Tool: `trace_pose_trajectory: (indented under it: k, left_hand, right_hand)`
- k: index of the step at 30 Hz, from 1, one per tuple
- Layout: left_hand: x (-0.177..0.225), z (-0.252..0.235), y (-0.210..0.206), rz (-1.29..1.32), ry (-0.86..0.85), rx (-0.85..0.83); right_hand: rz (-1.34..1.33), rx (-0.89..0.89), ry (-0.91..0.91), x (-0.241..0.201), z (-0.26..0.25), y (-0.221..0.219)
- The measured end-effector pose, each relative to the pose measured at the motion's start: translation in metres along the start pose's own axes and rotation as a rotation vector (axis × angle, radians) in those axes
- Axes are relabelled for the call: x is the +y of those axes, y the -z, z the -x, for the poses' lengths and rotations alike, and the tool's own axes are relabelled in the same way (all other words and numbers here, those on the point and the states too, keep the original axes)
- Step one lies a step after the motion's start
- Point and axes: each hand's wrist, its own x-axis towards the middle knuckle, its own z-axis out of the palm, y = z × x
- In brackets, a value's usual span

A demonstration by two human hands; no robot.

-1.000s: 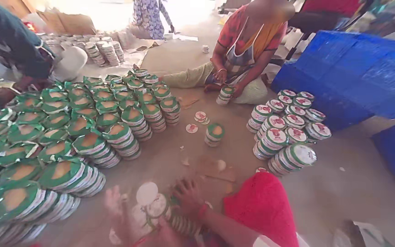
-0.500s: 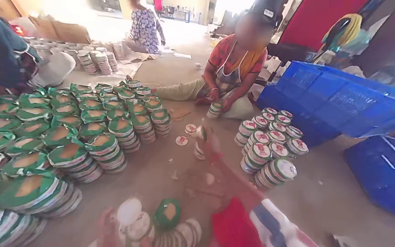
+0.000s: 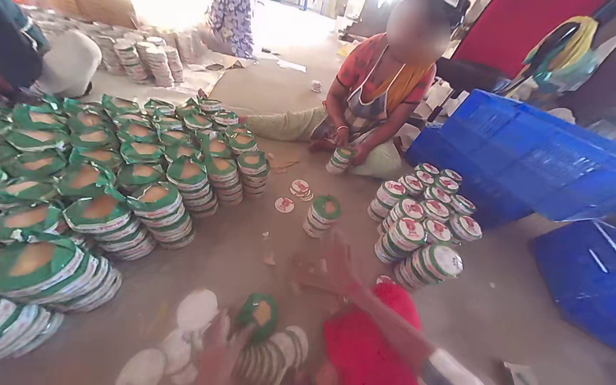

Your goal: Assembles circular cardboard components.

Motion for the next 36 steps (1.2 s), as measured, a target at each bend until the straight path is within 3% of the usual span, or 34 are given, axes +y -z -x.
trace_pose_trajectory:
  k: [4, 8, 14, 17, 22, 24, 29, 32, 36]
  left_hand:
    - [0.003, 0.003, -0.025, -0.261, -0.038, -0.048]
    - [0.008, 0.007, -0.032, -0.397, -0.029, -0.046]
    - [0.007, 0.008, -0.028, -0.39, 0.031, -0.034]
    - [0.012, 0.008, -0.028, -0.419, 0.074, -0.064]
    - [0.016, 0.009, -0.031, -0.492, 0.085, -0.071]
    - [0.013, 0.009, -0.034, -0.531, 0.066, -0.079]
    - [0.008, 0.007, -0.036, -0.522, 0.073, -0.043]
    - [0.009, 0.006, -0.035, -0.517, 0.114, -0.035]
    - [0.008, 0.005, -0.035, -0.473, 0.138, -0.005]
  right_hand:
    - [0.172, -0.223, 0.023, 0.001, 0.061, -0.033]
    - [0.249, -0.301, 0.024, -0.001, 0.059, -0.035]
    - [0.243, -0.321, 0.001, -0.001, 0.05, -0.046]
    - [0.238, -0.212, 0.036, -0.009, 0.056, -0.041]
    - [0.198, 0.255, 0.28, -0.024, 0.066, -0.045]
    - [0.139, 0.279, 0.34, -0.041, 0.067, -0.05]
    - [-0.005, -0.231, 0.343, -0.095, 0.063, -0.066]
    - [-0.003, -0.344, 0.396, -0.109, 0.058, -0.076]
    - [-0.066, -0.319, 0.446, -0.115, 0.061, -0.078]
